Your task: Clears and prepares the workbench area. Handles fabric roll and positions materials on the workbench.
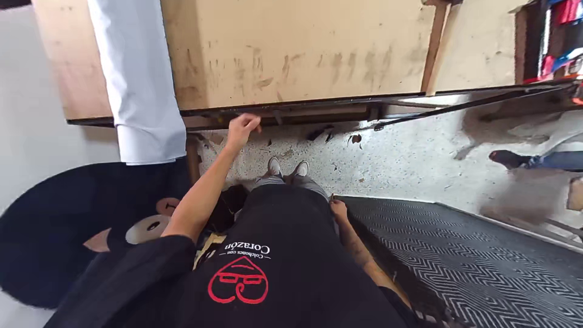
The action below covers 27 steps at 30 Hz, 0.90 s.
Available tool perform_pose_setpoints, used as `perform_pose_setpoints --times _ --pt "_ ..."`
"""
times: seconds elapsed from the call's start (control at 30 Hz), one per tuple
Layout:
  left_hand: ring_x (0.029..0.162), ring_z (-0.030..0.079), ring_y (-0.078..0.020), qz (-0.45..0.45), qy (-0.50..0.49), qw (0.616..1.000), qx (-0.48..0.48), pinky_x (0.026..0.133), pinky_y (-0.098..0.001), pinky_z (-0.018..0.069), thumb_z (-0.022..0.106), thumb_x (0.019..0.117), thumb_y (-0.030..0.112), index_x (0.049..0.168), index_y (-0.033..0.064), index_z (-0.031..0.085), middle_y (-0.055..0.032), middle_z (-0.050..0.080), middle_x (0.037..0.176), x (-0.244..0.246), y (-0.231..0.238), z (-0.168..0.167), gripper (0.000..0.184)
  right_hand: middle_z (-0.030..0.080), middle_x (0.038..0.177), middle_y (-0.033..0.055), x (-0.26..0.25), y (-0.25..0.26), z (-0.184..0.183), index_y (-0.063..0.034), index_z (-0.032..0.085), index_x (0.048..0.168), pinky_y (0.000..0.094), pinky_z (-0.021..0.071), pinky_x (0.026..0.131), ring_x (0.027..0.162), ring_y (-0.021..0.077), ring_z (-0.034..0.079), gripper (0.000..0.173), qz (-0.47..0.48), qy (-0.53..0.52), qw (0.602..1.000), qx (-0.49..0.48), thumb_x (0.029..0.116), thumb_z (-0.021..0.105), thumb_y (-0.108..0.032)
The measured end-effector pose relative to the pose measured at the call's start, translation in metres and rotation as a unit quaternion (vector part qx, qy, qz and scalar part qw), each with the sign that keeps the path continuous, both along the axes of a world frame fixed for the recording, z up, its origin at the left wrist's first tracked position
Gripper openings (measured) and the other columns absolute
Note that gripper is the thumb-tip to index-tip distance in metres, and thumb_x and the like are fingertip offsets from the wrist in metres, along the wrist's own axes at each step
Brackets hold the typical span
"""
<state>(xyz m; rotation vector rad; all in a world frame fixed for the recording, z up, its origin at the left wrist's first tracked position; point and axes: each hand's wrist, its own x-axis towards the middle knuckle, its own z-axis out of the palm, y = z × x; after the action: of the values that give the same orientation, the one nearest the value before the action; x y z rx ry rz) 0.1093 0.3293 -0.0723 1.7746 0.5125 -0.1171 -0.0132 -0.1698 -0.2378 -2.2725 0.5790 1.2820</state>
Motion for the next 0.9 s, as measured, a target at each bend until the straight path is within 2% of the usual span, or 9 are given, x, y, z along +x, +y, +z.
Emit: perform_pose_setpoints --times 0.07,0.1,0.17,0.27,0.4,0.53,0.63,0.73,0.9 --pt "0.093 0.073 -0.0227 0.037 0.089 0.995 0.01 0.093 -0.0444 0.0595 0.058 0.1052 0.023 0.117 -0.0066 0.066 -0.0147 0.075 0.099 -0.097 -0.003 -0.02 0.033 0.074 0.103 0.0179 0.014 -0.017 -0.003 -0.0055 0.074 0.11 0.059 0.0571 0.082 0.093 0.0335 0.072 0.035 -0.039 0.022 0.999 0.022 0.0982 0.058 -0.035" --pt "0.092 0.073 -0.0223 0.063 0.137 0.989 0.006 0.092 -0.0434 0.0596 0.054 0.107 0.024 0.116 -0.0074 0.066 -0.015 0.074 0.099 -0.141 -0.01 -0.028 0.035 0.074 0.105 0.0158 0.028 -0.022 -0.003 -0.0044 0.071 0.117 0.0533 0.06 0.079 0.09 0.0295 0.073 0.038 -0.071 0.031 0.996 0.046 0.1011 0.055 -0.035" --pt "0.087 0.072 -0.0215 0.145 0.216 0.965 -0.004 0.087 -0.0422 0.0605 0.045 0.1105 0.028 0.115 -0.0075 0.066 -0.0147 0.074 0.095 -0.213 -0.032 -0.041 0.042 0.073 0.112 0.0179 0.062 -0.026 0.0 -0.0014 0.065 0.127 0.0515 0.0606 0.082 0.092 0.0304 0.074 0.042 -0.116 0.02 0.99 0.083 0.1049 0.05 -0.033" --pt "0.083 0.071 -0.0242 0.324 0.274 0.904 -0.059 0.081 -0.0445 0.0608 0.037 0.1125 0.035 0.12 -0.0061 0.064 -0.0168 0.072 0.096 -0.28 -0.062 -0.061 0.05 0.073 0.112 0.0203 0.111 -0.017 -0.003 -0.0001 0.064 0.129 0.052 0.06 0.082 0.093 0.0319 0.073 0.042 -0.096 -0.021 0.989 0.109 0.1066 0.05 -0.033" --pt "0.082 0.071 -0.0231 0.528 0.202 0.811 -0.15 0.076 -0.0429 0.0612 0.041 0.1117 0.037 0.126 -0.0025 0.062 -0.0147 0.072 0.1 -0.297 -0.077 -0.059 0.047 0.074 0.109 0.0199 0.169 0.007 -0.023 -0.0007 0.066 0.127 0.0516 0.0607 0.078 0.09 0.0318 0.074 0.038 0.01 -0.037 0.991 0.126 0.1063 0.053 -0.03" --pt "0.096 0.07 -0.0246 0.628 0.037 0.763 -0.147 0.084 -0.0452 0.0598 0.041 0.1109 0.038 0.137 0.0001 0.053 -0.0151 0.068 0.116 -0.292 -0.034 -0.009 0.048 0.074 0.106 0.0216 0.206 0.056 -0.032 0.0001 0.069 0.123 0.0565 0.0596 0.079 0.088 0.0353 0.074 0.037 0.167 -0.059 0.976 0.126 0.1059 0.053 -0.028" --pt "0.101 0.07 -0.0259 0.651 -0.045 0.755 -0.067 0.086 -0.0458 0.0601 0.043 0.1096 0.043 0.142 -0.0001 0.049 -0.0162 0.067 0.122 -0.293 0.033 0.031 0.054 0.076 0.103 0.0186 0.21 0.118 -0.005 -0.0024 0.07 0.121 0.0564 0.0608 0.079 0.087 0.0335 0.075 0.034 0.216 -0.09 0.961 0.147 0.1054 0.053 -0.027" --pt "0.103 0.07 -0.0252 0.648 -0.098 0.755 -0.011 0.087 -0.0449 0.0594 0.046 0.1086 0.043 0.143 0.0008 0.049 -0.0152 0.067 0.123 -0.291 0.104 0.055 0.055 0.076 0.102 0.0147 0.195 0.184 0.031 -0.0044 0.069 0.125 0.0505 0.0622 0.075 0.083 0.0281 0.075 0.031 0.211 -0.098 0.953 0.195 0.1059 0.056 -0.025" --pt "0.12 0.065 -0.0243 0.599 -0.121 0.79 -0.046 0.097 -0.0469 0.0557 0.043 0.1076 0.049 0.147 0.006 0.048 -0.0117 0.064 0.135 -0.277 0.212 0.048 0.058 0.077 0.105 0.0115 0.143 0.288 0.09 -0.0039 0.067 0.126 0.0443 0.0643 0.075 0.086 0.0242 0.076 0.034 0.201 -0.023 0.93 0.307 0.1055 0.059 -0.03"
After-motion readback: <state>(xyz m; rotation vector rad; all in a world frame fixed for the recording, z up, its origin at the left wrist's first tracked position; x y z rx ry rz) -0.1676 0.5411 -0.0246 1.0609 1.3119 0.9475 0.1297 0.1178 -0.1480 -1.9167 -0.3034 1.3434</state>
